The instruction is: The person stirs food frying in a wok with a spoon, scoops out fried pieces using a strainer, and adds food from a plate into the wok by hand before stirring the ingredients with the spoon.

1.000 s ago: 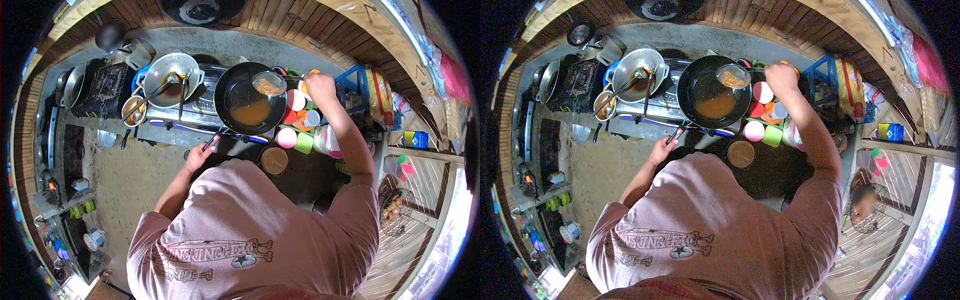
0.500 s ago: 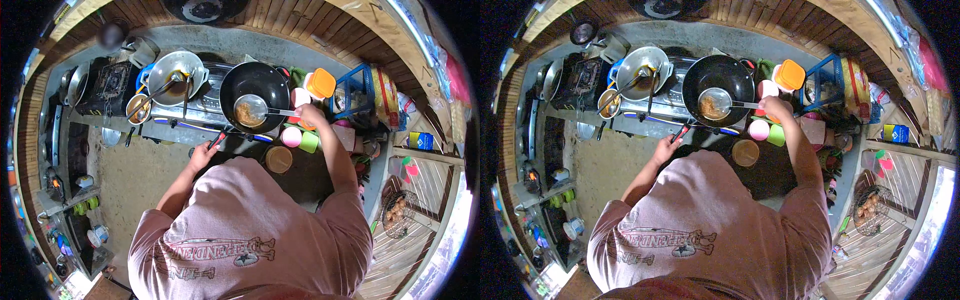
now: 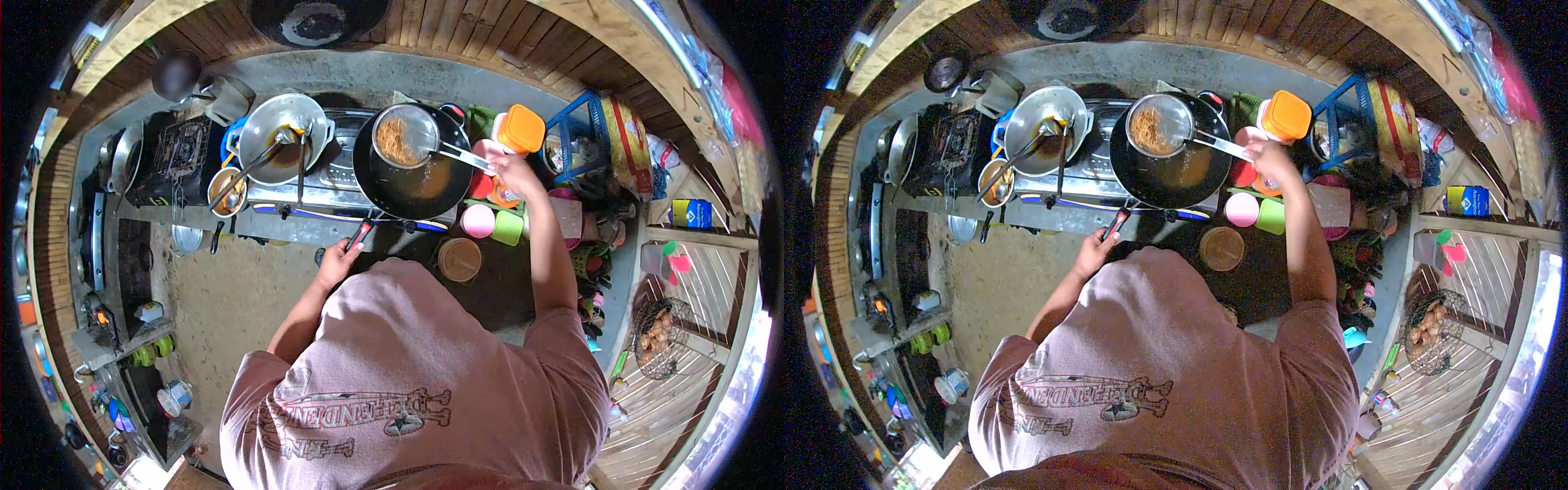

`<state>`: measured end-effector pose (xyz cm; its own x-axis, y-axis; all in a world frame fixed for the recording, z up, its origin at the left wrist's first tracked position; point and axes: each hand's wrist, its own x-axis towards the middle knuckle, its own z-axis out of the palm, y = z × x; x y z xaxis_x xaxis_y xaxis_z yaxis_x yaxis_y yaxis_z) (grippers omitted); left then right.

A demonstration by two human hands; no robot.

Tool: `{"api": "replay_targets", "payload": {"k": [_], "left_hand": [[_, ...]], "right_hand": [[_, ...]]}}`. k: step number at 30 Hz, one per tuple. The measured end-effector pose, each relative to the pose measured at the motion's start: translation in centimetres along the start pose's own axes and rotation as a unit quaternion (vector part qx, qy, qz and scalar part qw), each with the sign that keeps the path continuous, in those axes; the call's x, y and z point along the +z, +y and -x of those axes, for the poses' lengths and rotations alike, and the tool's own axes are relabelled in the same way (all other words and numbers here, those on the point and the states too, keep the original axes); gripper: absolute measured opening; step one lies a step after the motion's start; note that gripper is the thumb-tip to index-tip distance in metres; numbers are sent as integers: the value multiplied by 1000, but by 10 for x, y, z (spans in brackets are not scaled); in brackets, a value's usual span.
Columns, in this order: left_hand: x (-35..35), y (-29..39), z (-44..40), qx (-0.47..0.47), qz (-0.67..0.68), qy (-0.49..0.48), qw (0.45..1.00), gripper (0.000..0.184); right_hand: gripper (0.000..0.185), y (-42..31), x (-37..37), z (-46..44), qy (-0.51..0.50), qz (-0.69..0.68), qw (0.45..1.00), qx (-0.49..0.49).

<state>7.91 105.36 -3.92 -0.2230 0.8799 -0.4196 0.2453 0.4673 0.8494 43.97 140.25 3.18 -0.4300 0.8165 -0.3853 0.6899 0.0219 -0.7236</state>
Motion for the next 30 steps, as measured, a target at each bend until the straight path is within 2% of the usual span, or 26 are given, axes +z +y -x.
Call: {"api": "replay_targets", "payload": {"k": [1, 6, 8, 9, 11, 15, 17, 18, 20, 21, 23, 24, 27, 30], "left_hand": [[0, 0, 0, 1, 2, 1, 1000, 35], [-2, -8, -3, 7, -7, -2, 1000, 36], [-4, -4, -4, 15, -19, 0, 1000, 37], [-5, -3, -4, 13, -29, 1, 999, 36], [-6, -6, -4, 10, -39, 1, 999, 36], [-6, -15, -7, 12, -6, -1, 1000, 33], [-8, -17, -7, 12, -5, -3, 1000, 33], [-8, -18, -8, 14, -16, 1, 1000, 32], [-9, -21, -9, 15, -26, 5, 1000, 32], [-10, -21, -10, 15, -31, 8, 999, 33], [-12, -19, -10, 16, -37, 12, 999, 34], [-13, -10, -7, 15, -55, 14, 998, 35], [-13, 3, -6, 15, -75, 21, 997, 37], [-12, -1, -8, 12, -81, 27, 996, 38]], "right_hand": [[21, -12, -10, 6, 26, 59, 997, -34], [23, -29, -47, 10, 41, 119, 992, -19], [25, -37, -55, 11, 64, 244, 968, 7], [25, -42, -57, 14, 64, 244, 968, 7], [24, -54, -61, 19, 83, 334, 939, 19], [21, -72, -65, 28, 94, 387, 917, 2], [19, -82, -64, 30, 122, 467, 873, -65], [19, -86, -62, 30, 121, 468, 873, -64], [15, -95, -58, 26, 130, 548, 821, -99], [15, -93, -54, 21, 130, 548, 821, -99], [14, -88, -46, 11, 156, 575, 786, -163], [22, -95, -44, 13, 127, 574, 794, -154], [21, -89, -38, 11, 100, 579, 800, -119], [19, -52, -20, 2, 63, 540, 834, -93]]}}
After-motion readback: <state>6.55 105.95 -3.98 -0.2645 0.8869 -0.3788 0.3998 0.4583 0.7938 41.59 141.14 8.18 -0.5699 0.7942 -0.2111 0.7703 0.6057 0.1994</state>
